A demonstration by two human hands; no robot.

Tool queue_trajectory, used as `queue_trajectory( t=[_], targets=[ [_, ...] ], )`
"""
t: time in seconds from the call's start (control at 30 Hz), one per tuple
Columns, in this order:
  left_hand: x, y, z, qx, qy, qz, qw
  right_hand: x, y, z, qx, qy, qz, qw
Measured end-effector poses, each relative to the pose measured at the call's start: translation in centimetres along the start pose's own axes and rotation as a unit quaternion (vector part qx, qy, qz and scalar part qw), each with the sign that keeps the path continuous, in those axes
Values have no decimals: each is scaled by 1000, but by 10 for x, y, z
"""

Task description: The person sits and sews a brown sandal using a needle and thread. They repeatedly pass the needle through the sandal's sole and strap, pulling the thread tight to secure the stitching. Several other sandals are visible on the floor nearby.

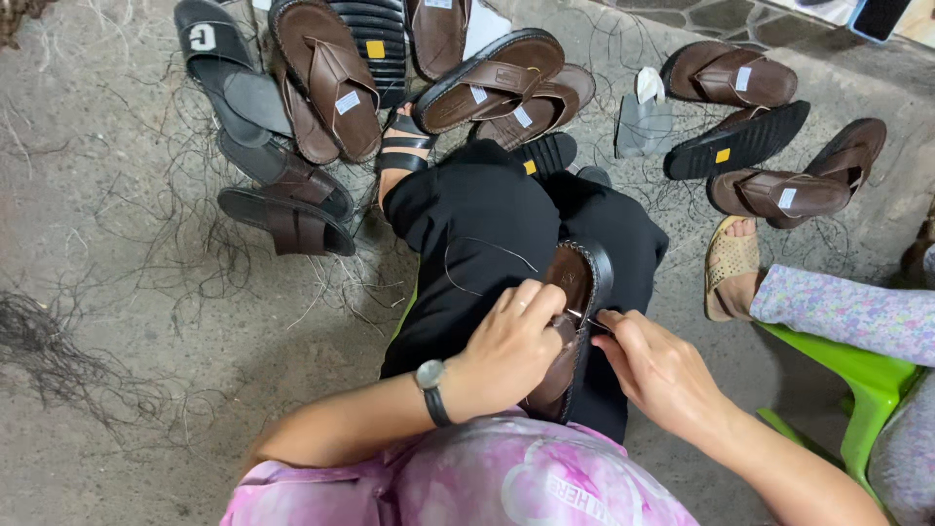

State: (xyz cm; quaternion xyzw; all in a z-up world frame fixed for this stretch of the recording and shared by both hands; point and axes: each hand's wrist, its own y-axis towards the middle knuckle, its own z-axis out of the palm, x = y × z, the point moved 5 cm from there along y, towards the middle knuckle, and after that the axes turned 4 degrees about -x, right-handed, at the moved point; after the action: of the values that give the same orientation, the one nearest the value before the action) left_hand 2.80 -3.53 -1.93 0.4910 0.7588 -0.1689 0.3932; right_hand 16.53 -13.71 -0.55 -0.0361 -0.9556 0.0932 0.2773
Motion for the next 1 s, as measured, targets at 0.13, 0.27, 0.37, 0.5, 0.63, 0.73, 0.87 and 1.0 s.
queue_trajectory(
  t=[0.13, 0.27, 0.37, 0.5, 0.63, 0.73, 0.87, 1.0],
  targets=[
    [6, 0, -5, 47, -328, -123, 936, 0, -5, 6, -1, 3, 12, 1000],
    [28, -10, 22, -2, -565, -250, 786, 0, -1, 6, -111, 3, -1, 994],
    [35, -6, 19, -71, -471, -232, 848, -5, -4, 13, -131, 42, 2, 990],
    [31, -7, 18, -135, -271, -188, 934, -14, -7, 21, -148, 54, -6, 988],
    [28, -2, 16, -127, -273, -181, 936, -15, -9, 23, -164, 43, -31, 985],
    [28, -3, 19, -127, -300, -196, 925, -16, -10, 25, -178, 49, -31, 982],
    [23, -1, 16, -112, -368, -219, 897, 5, -4, 0, -198, -9, -49, 979],
    [26, -11, 36, -10, -441, -332, 834, 4, -23, -2, -30, -143, -38, 989]
  ],
)
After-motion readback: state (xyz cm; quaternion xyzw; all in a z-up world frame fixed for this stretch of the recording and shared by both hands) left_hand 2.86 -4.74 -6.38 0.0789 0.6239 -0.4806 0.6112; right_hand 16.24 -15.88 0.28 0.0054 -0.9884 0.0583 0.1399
